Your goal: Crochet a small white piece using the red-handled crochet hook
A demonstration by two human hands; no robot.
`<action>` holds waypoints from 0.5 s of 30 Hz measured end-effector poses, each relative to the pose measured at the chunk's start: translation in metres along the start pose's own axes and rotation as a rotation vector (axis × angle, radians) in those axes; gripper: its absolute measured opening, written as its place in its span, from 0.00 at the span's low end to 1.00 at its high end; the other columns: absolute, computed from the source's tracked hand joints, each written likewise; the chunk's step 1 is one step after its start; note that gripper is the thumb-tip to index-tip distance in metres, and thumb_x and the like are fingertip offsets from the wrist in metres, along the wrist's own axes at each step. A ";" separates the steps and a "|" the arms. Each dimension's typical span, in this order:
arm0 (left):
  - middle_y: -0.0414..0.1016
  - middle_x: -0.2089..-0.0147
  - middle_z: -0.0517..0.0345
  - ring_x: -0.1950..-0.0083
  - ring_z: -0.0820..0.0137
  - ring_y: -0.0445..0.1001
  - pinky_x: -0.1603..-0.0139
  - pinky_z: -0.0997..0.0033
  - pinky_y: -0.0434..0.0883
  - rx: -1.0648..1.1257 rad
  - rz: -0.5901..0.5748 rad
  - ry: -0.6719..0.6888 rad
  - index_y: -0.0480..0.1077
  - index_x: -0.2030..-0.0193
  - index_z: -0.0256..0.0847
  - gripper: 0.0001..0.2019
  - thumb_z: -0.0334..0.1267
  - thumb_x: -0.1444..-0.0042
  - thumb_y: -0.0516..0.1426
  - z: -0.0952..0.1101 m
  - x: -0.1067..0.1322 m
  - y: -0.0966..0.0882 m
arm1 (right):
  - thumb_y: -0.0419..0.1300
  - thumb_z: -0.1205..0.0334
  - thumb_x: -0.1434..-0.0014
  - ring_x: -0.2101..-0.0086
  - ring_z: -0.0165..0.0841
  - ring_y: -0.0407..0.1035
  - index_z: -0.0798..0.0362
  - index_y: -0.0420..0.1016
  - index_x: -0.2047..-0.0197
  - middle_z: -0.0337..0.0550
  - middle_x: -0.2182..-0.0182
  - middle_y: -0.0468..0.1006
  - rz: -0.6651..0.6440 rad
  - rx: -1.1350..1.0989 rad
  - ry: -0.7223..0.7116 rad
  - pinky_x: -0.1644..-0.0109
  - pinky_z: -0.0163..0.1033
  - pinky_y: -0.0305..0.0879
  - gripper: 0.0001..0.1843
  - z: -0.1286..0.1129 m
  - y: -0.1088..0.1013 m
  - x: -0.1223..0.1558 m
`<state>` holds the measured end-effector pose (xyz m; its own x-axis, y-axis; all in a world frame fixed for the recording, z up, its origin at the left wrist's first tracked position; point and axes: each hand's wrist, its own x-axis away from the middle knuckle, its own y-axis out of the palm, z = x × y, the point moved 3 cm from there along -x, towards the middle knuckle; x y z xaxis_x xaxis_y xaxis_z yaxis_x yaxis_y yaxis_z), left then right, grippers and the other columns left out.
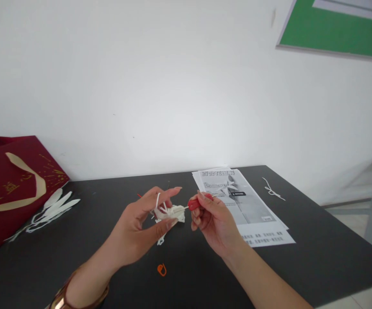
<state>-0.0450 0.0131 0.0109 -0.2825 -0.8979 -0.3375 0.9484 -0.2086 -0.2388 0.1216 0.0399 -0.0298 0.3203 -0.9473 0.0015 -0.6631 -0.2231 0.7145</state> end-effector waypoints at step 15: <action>0.76 0.72 0.63 0.71 0.74 0.71 0.66 0.74 0.70 0.523 0.377 -0.263 0.72 0.44 0.47 0.31 0.29 0.58 0.68 -0.019 0.002 0.019 | 0.69 0.57 0.50 0.84 0.23 0.66 0.59 0.79 0.73 0.36 0.84 0.74 0.047 0.053 -0.061 0.81 0.28 0.71 0.12 -0.001 -0.001 -0.001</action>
<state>-0.0302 0.0150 -0.0115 0.0611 -0.9961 -0.0638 0.9385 0.0356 0.3434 0.1224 0.0413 -0.0296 0.2468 -0.9690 -0.0096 -0.7116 -0.1880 0.6770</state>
